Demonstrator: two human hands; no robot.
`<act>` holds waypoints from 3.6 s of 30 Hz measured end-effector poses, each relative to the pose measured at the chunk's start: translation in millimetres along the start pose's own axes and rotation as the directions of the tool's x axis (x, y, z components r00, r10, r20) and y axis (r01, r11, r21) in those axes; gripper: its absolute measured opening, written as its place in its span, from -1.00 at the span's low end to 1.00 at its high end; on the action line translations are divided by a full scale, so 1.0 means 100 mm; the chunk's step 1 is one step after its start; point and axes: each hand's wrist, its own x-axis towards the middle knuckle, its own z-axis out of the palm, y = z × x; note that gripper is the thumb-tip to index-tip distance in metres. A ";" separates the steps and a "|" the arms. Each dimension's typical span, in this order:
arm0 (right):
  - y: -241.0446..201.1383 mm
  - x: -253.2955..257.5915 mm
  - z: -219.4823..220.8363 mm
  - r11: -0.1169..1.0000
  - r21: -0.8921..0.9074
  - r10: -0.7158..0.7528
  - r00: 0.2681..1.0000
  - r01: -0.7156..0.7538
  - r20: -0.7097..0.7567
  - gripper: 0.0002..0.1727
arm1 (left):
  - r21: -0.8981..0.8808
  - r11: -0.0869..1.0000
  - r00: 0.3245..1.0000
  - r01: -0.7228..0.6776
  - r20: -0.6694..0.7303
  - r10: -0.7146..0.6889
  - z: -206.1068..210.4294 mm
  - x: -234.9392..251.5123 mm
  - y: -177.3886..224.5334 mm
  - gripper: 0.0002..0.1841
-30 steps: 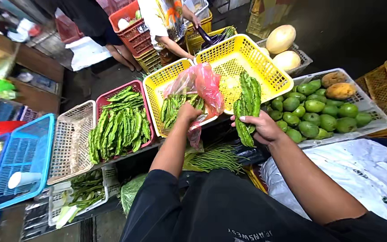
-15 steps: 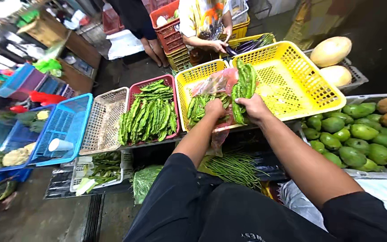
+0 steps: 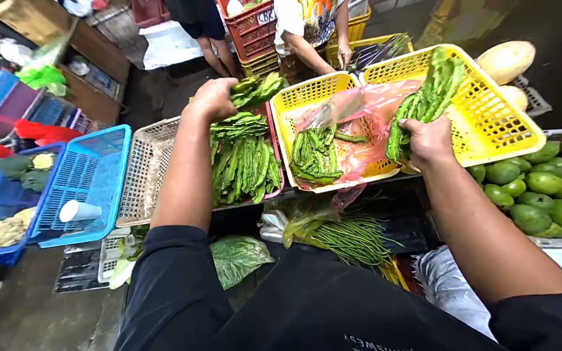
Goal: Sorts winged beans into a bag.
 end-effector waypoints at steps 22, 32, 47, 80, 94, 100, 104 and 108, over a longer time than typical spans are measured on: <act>-0.32 0.03 3.81 0.281 -0.283 -0.014 0.299 0.917 0.954 -0.31 | -0.841 0.468 0.906 -0.270 -0.387 -0.171 1.32 -3.11 -0.64 -0.72; -0.44 0.24 1.51 0.332 -0.785 0.619 0.507 0.523 0.599 -0.77 | -0.966 0.222 0.972 -0.136 -0.087 0.219 2.26 -2.46 0.72 -0.77; -0.07 0.98 0.98 0.581 -0.673 0.072 0.795 0.457 0.602 -0.50 | -0.158 0.867 0.880 0.472 0.141 -0.453 2.30 0.45 1.93 0.24; -0.36 0.89 0.11 0.996 -0.044 -0.039 0.808 0.080 0.588 -0.74 | -0.242 0.922 0.950 0.301 0.162 -0.268 2.12 0.37 1.90 -0.24; 0.17 0.06 0.09 0.701 0.426 0.261 0.762 -0.572 0.593 -0.57 | -0.649 0.709 0.955 0.274 0.270 -0.121 2.02 0.50 1.69 -0.53; 0.06 0.05 -0.09 0.695 0.461 0.210 0.770 -0.551 0.603 -0.55 | -0.552 0.834 0.965 0.026 0.233 0.124 1.22 0.24 1.53 -0.68; 0.00 -0.14 -0.22 0.806 0.381 0.114 0.751 -0.453 0.650 -0.60 | -0.441 0.895 0.979 -0.067 0.144 0.144 0.37 -0.10 1.01 -0.69; 0.11 -0.33 -0.23 0.850 0.328 0.081 0.717 -0.412 0.692 -0.62 | -0.368 0.929 0.999 0.041 0.020 -0.036 -0.12 -0.22 0.26 -0.68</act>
